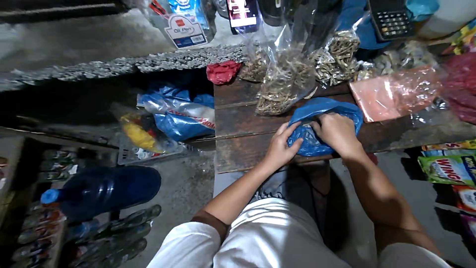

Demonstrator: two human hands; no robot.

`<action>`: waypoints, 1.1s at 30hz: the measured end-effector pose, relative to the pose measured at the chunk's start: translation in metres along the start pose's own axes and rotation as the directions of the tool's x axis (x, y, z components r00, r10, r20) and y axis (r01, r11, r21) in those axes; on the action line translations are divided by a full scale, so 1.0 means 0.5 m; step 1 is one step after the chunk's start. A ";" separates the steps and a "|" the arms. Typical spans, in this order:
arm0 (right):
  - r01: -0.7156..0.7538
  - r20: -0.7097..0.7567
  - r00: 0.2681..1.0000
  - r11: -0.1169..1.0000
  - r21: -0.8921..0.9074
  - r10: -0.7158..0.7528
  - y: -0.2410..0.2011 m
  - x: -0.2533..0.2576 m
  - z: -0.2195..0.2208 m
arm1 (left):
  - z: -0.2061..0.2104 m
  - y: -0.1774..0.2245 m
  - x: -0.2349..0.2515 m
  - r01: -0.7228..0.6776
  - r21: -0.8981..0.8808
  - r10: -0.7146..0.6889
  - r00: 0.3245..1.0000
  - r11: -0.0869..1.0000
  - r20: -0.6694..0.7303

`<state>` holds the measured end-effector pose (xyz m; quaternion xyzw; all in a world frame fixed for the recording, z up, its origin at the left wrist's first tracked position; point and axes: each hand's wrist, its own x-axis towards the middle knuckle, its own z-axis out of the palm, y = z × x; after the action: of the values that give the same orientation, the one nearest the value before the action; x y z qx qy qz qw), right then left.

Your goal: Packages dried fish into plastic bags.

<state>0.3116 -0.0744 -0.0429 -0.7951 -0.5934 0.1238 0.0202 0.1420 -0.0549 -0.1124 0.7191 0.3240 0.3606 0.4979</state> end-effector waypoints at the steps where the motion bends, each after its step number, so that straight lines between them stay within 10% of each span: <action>1: 0.001 0.002 1.000 1.000 -0.004 -0.001 -0.001 0.001 -0.001 | 0.000 0.000 0.000 -0.002 0.000 0.002 1.000 1.000 0.000; 33: 0.277 -0.205 0.945 0.957 0.091 -0.254 0.047 -0.042 -0.075 | 0.000 0.000 -0.004 -0.023 -0.006 0.023 0.999 1.000 -0.048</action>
<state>0.3364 -0.0968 -0.0070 -0.7134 -0.6821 0.0780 0.1404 0.1409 -0.0567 -0.1127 0.7121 0.3264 0.3846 0.4882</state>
